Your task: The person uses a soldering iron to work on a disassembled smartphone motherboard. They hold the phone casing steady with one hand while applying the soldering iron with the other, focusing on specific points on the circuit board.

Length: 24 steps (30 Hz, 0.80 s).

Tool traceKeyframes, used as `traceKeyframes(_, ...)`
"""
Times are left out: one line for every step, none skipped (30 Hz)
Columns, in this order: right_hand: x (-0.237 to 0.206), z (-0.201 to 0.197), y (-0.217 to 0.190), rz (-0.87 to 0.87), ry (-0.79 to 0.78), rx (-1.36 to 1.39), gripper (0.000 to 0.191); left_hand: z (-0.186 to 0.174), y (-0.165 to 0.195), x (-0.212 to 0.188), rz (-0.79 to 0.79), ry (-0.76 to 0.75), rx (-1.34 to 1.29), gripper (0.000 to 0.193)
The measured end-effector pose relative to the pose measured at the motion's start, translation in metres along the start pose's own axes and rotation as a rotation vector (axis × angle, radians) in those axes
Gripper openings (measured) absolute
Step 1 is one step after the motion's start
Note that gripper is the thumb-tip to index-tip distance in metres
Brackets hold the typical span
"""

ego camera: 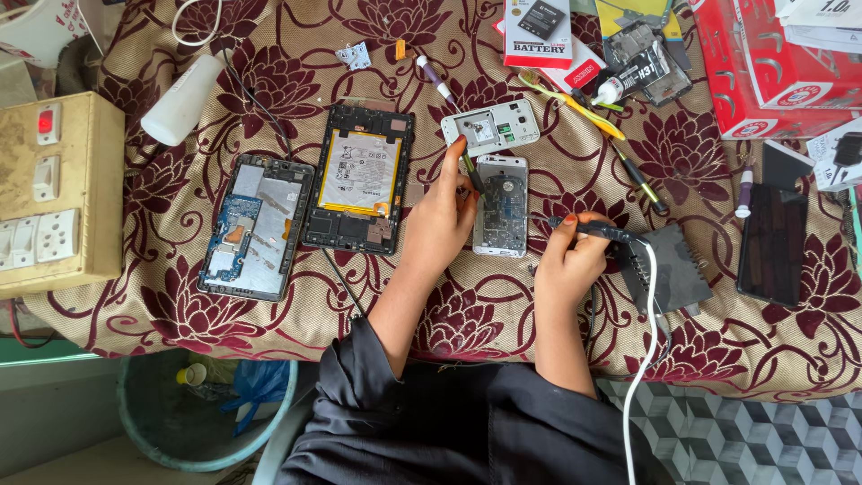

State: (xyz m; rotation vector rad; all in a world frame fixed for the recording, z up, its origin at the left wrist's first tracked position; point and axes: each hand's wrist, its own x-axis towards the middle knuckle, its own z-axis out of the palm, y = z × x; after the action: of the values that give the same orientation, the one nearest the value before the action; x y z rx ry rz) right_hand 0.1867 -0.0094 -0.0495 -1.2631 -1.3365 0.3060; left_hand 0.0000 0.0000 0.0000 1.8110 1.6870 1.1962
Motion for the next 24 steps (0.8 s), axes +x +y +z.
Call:
traceKeyframes(-0.0002, -0.0002, -0.0002, 0.008, -0.003, -0.009, 0.007, 0.0002, -0.0005, 0.0000, 0.001, 0.003, 0.000, 0.084)
traceKeyframes(-0.0003, -0.0003, -0.0003, 0.015, -0.007, -0.017, 0.006, 0.0005, -0.0009, 0.0000, 0.001, 0.006, 0.000, 0.084)
traceKeyframes(-0.0004, -0.0004, -0.0004, 0.023, -0.010, -0.026, 0.006, 0.0007, -0.0013, -0.0001, 0.002, 0.008, 0.000, 0.084)
traceKeyframes(-0.0003, -0.0004, -0.0003, 0.016, -0.009, -0.026, 0.006, 0.0010, -0.0017, 0.0000, 0.005, 0.009, -0.003, 0.084)
traceKeyframes(-0.0004, -0.0002, -0.0003, 0.009, -0.009, -0.026, 0.006, 0.0011, -0.0019, -0.0001, 0.008, 0.010, -0.006, 0.084)
traceKeyframes(-0.0001, -0.0003, -0.0003, 0.001, -0.008, -0.026, 0.006, 0.0013, -0.0019, -0.0001, 0.011, 0.011, -0.010, 0.084)
traceKeyframes(0.0000, -0.0003, -0.0002, -0.003, -0.008, -0.026, 0.006, 0.0013, -0.0019, -0.0001, 0.014, 0.012, -0.009, 0.084)
traceKeyframes(0.0001, -0.0001, -0.0001, -0.008, -0.007, -0.026, 0.006, 0.0011, -0.0019, 0.0000, 0.017, 0.014, -0.007, 0.084)
traceKeyframes(0.0002, -0.0001, -0.0001, -0.013, -0.006, -0.025, 0.006, 0.0009, -0.0018, -0.0001, 0.020, 0.015, -0.006, 0.084)
traceKeyframes(0.0005, -0.0001, 0.0001, -0.016, -0.004, -0.027, 0.006, 0.0008, -0.0016, 0.0001, 0.016, 0.014, -0.006, 0.084)
traceKeyframes(0.0006, 0.0001, 0.0003, -0.019, -0.003, -0.029, 0.006, 0.0010, -0.0015, 0.0002, 0.011, 0.012, -0.006, 0.084)
traceKeyframes(0.0006, 0.0002, 0.0007, -0.021, -0.001, -0.031, 0.006, 0.0011, -0.0015, 0.0003, 0.006, 0.009, -0.006, 0.084)
traceKeyframes(0.0004, 0.0000, 0.0008, -0.020, 0.001, -0.034, 0.006, 0.0011, -0.0014, 0.0001, 0.005, 0.008, -0.009, 0.084)
traceKeyframes(0.0002, 0.0000, 0.0008, -0.019, 0.003, -0.036, 0.007, 0.0009, -0.0015, 0.0000, 0.005, 0.006, -0.011, 0.084)
traceKeyframes(0.0001, 0.0002, 0.0008, -0.018, 0.005, -0.038, 0.007, 0.0007, -0.0017, 0.0000, 0.004, 0.004, -0.013, 0.084)
traceKeyframes(0.0000, 0.0004, 0.0008, -0.018, 0.004, -0.037, 0.007, 0.0007, -0.0019, 0.0001, 0.003, 0.005, -0.014, 0.084)
traceKeyframes(0.0000, 0.0001, 0.0007, -0.019, 0.004, -0.036, 0.007, 0.0009, -0.0016, 0.0001, 0.004, 0.006, -0.016, 0.084)
traceKeyframes(0.0003, 0.0001, 0.0005, -0.020, 0.005, -0.034, 0.007, 0.0011, -0.0015, 0.0004, 0.004, 0.008, -0.017, 0.084)
traceKeyframes(0.0003, 0.0002, 0.0003, -0.019, 0.002, -0.033, 0.007, 0.0010, -0.0014, 0.0005, 0.004, 0.009, -0.017, 0.084)
traceKeyframes(0.0002, 0.0001, 0.0000, -0.018, 0.000, -0.031, 0.007, 0.0010, -0.0013, 0.0007, 0.003, 0.010, -0.017, 0.084)
traceKeyframes(-0.0001, -0.0003, -0.0003, -0.016, -0.002, -0.030, 0.007, 0.0010, -0.0011, 0.0003, 0.003, 0.011, -0.018, 0.084)
traceKeyframes(-0.0002, -0.0006, -0.0003, -0.011, -0.002, -0.032, 0.007, 0.0010, -0.0009, 0.0000, 0.004, 0.011, -0.016, 0.084)
traceKeyframes(0.0001, -0.0006, -0.0002, -0.007, -0.001, -0.033, 0.007, 0.0009, -0.0009, 0.0000, 0.005, 0.012, -0.015, 0.084)
traceKeyframes(0.0005, -0.0002, -0.0001, -0.003, 0.001, -0.033, 0.007, 0.0006, -0.0009, 0.0004, 0.007, 0.013, -0.013, 0.084)
